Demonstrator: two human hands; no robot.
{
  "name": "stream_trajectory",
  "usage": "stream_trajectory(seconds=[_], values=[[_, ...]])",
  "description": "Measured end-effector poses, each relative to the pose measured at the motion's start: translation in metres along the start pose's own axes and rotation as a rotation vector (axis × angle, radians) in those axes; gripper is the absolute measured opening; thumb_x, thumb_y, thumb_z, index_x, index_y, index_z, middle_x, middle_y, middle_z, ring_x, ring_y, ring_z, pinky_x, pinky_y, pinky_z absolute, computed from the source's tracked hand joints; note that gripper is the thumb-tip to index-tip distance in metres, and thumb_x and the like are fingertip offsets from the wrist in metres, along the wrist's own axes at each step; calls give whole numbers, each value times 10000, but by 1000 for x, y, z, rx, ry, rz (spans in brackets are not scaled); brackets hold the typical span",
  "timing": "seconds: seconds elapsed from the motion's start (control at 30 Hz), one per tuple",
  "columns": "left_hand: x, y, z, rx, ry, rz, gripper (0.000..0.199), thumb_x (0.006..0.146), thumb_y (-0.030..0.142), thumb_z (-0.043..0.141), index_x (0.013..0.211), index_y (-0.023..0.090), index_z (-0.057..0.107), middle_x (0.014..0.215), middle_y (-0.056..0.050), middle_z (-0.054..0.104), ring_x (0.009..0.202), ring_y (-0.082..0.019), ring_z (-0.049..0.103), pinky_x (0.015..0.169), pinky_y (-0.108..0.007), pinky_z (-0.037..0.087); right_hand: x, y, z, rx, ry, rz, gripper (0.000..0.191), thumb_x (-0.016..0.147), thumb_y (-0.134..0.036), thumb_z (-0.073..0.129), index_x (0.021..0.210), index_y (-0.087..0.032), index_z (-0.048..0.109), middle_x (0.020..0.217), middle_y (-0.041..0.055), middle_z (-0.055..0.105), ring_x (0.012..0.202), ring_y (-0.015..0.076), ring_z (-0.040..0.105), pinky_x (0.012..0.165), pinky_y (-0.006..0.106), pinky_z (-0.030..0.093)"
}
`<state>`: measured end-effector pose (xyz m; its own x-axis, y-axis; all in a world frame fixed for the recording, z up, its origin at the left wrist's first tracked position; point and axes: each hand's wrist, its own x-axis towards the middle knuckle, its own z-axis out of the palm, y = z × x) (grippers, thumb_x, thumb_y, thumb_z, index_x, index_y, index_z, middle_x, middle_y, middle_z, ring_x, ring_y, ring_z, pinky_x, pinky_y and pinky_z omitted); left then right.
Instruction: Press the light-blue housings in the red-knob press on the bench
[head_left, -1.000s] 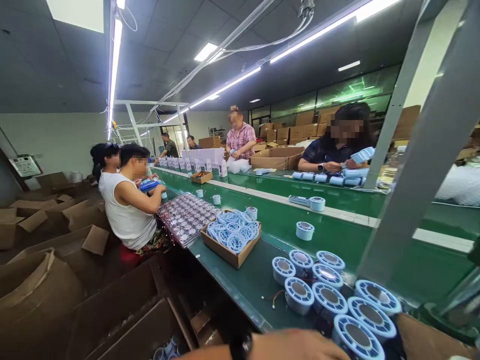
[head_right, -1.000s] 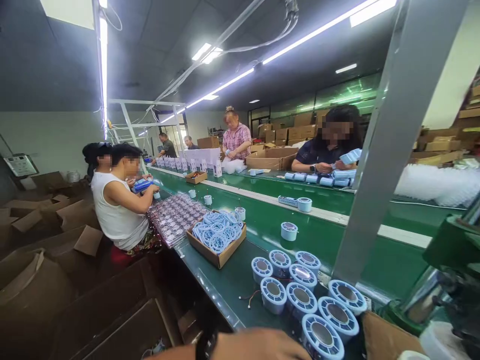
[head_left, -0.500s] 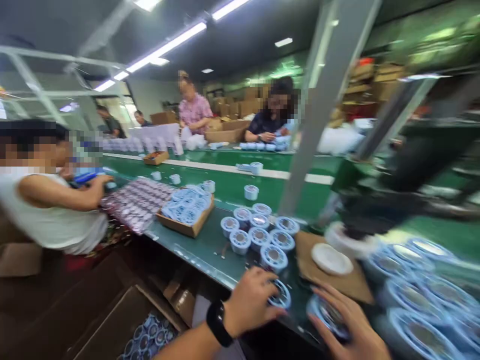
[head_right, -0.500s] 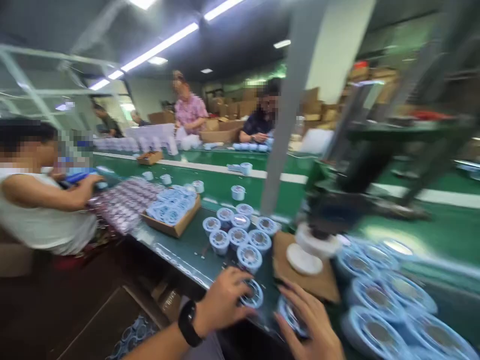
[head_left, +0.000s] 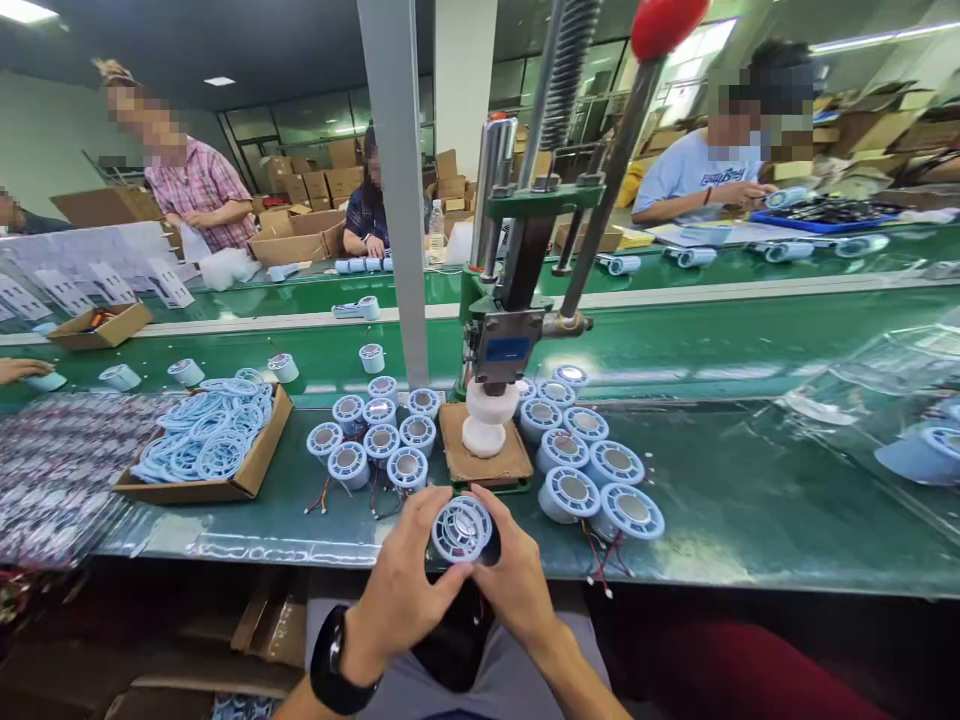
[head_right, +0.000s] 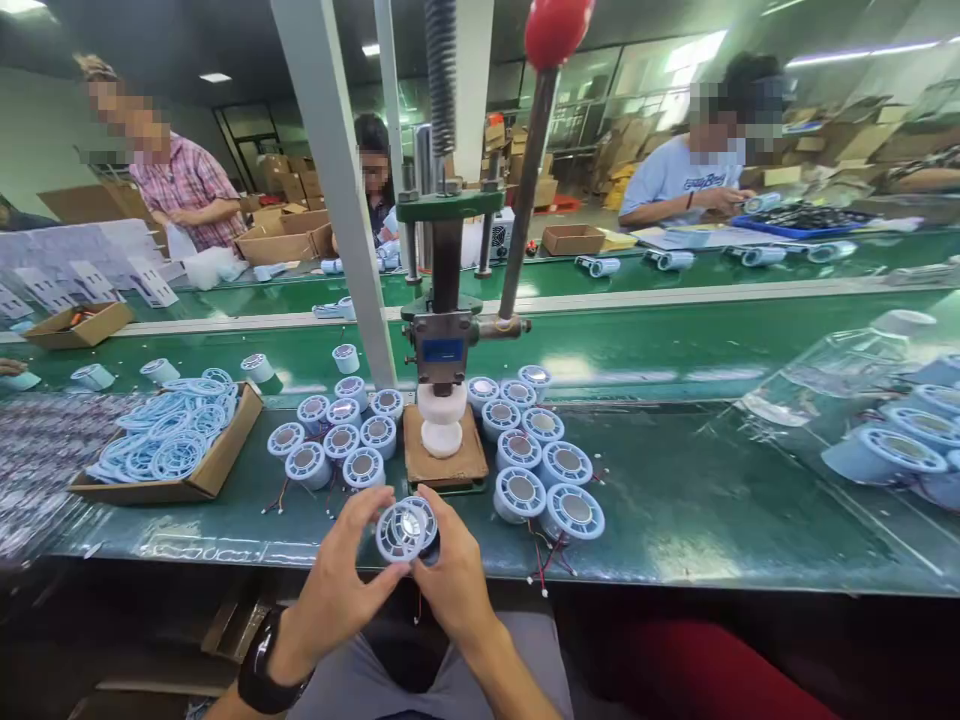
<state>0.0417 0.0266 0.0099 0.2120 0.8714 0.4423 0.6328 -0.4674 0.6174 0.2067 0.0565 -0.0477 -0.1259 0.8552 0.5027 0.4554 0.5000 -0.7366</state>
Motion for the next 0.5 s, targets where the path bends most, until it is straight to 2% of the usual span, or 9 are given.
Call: stream_trajectory(seconds=[0.13,0.33,0.4,0.5], values=[[16,6,12,-1,-88,21,771,785,82,577,1485,254,302,1430,-110,508,1335,-255,496,1130,-445,431,-2,0,5,21,60,-3,570,806,-171,588,1365,-162,479,1261,96,635,1116,185,662,961,293,568],[19,4,14,-42,-67,-75,814,760,74,585,1483,290,281,1412,-81,519,1303,-238,527,1118,-433,443,-3,1,5,11,61,33,604,814,-241,640,1384,-163,454,1248,106,642,1107,204,669,944,308,575],[18,5,15,-58,-62,-90,824,751,60,586,1479,309,291,1400,-69,522,1300,-231,526,1116,-424,445,-2,0,5,18,58,40,665,809,-228,641,1427,-161,404,1234,108,648,1099,204,673,927,299,579],[17,6,16,-63,-53,-110,818,748,49,582,1472,321,315,1401,-71,509,1334,-242,490,1121,-434,437,0,-4,4,65,53,41,816,808,-186,624,1529,-177,242,1201,86,668,1077,184,681,911,277,578]])
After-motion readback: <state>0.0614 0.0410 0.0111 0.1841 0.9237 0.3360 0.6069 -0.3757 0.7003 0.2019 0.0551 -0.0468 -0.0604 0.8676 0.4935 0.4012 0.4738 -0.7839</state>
